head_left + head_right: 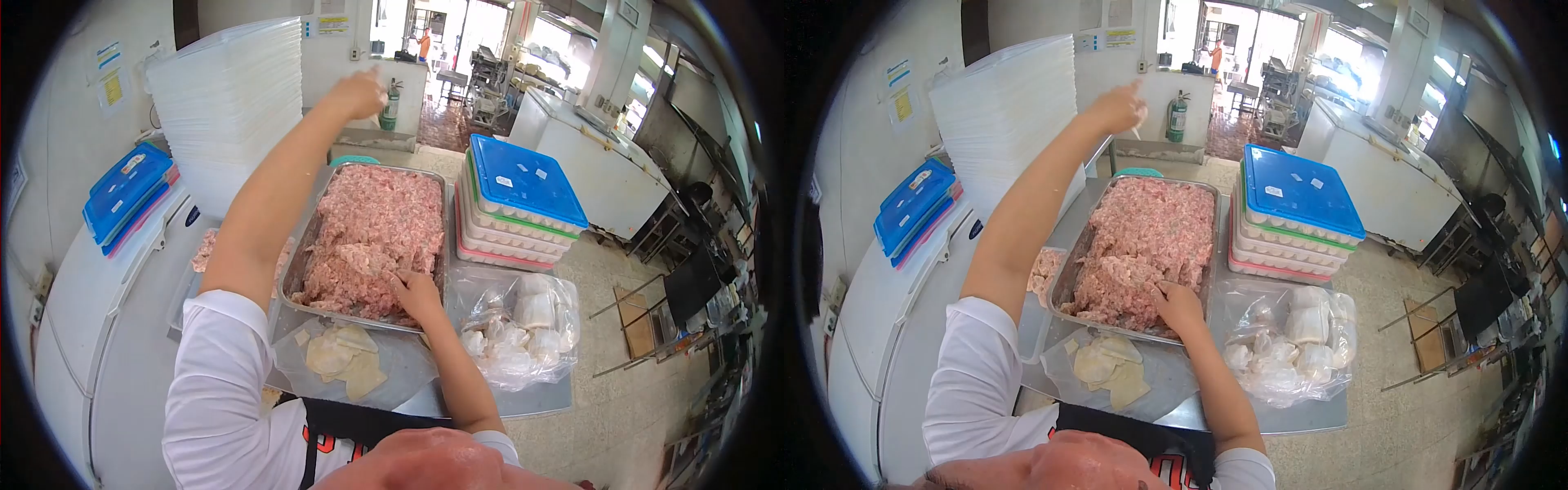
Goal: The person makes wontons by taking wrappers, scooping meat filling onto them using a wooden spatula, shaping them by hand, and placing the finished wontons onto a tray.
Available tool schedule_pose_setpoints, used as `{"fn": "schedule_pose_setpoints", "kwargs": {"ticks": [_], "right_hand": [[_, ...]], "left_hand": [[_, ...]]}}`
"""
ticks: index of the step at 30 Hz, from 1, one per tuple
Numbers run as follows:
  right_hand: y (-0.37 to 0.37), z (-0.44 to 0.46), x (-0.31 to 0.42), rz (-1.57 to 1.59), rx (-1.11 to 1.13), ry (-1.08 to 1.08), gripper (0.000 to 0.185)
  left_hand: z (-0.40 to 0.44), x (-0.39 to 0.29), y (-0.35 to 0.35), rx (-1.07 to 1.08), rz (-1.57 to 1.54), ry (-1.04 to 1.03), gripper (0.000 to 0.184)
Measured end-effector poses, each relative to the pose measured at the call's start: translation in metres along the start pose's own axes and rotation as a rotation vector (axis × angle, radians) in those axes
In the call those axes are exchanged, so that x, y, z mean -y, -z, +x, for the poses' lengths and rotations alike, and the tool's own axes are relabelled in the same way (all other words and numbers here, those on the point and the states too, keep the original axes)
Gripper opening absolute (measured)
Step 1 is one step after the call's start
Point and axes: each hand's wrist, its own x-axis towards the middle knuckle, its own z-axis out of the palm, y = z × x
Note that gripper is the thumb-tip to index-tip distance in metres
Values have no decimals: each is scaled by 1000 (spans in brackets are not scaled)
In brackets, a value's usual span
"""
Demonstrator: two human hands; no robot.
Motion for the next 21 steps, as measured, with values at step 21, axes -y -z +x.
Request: {"fn": "schedule_pose_setpoints", "kwargs": {"ticks": [21], "right_hand": [[-19, 4, -25, 491, -256, -59, 29]], "left_hand": [[-274, -24, -83, -409, -2312, 785, 30]]}}
